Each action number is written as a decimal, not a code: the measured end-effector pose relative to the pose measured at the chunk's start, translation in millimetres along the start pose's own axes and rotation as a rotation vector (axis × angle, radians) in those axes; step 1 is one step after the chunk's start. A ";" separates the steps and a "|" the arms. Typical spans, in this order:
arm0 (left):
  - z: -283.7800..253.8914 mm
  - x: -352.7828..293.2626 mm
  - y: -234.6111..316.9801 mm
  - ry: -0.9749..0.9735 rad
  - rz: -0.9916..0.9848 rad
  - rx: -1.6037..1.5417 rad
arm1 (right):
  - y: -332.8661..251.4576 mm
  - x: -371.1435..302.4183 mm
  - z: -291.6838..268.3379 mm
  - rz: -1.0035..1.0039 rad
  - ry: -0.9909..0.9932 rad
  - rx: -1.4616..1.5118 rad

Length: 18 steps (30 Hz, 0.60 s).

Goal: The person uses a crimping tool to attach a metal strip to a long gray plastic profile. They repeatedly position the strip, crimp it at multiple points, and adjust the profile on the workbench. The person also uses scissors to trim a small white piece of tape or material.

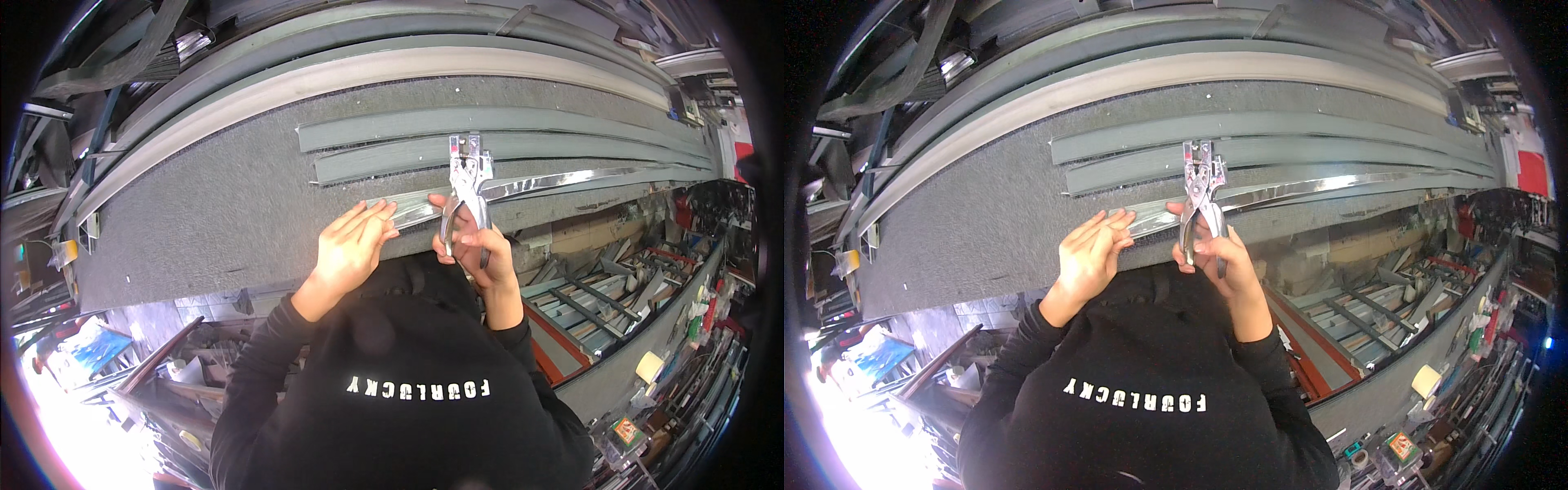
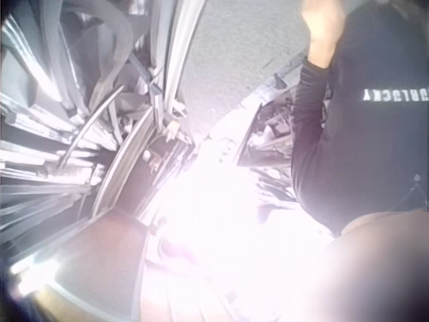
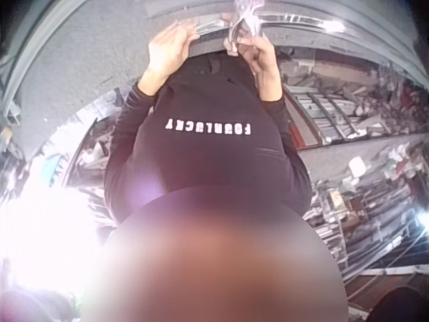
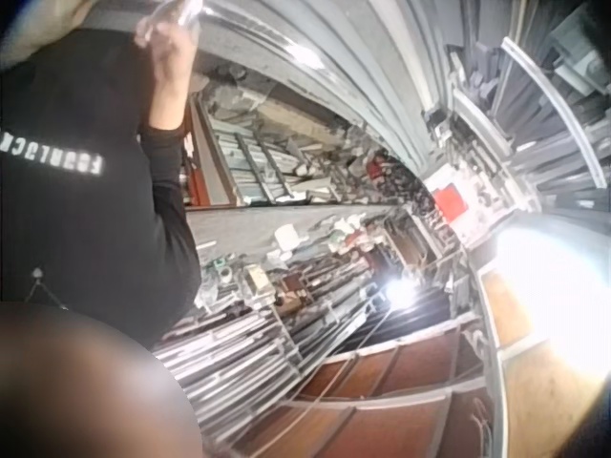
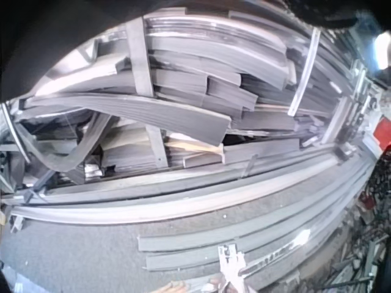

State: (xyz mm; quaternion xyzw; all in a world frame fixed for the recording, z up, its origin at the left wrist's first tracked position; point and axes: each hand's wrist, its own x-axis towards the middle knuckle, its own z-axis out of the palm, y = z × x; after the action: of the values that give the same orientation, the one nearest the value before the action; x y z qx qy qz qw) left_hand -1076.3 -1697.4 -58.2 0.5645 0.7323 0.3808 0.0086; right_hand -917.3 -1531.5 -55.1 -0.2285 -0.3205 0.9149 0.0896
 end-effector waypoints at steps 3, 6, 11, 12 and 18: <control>-6.3 -6.5 9.7 0.008 -0.059 0.163 | 10.1 2.0 -9.4 0.005 0.002 0.040; -9.8 -20.6 35.6 0.158 -0.208 0.015 | 16.6 0.8 -21.5 0.023 -0.115 0.033; 17.1 -22.4 52.3 0.044 -0.697 -0.575 | 23.4 -3.0 -34.6 0.040 -0.100 -0.039; 23.1 -22.4 51.0 0.042 -0.786 -0.619 | 24.9 -1.3 -36.1 0.068 -0.126 -0.039; 67.3 -30.6 46.4 0.210 -1.103 -0.952 | 25.5 -4.3 -42.0 0.119 -0.193 -0.089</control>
State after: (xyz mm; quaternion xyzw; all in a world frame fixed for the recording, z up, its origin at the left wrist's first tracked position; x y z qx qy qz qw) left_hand -997.3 -1682.6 -92.4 0.0100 0.6622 0.6498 0.3730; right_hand -894.0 -1529.8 -98.6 -0.1615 -0.3539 0.9212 -0.0063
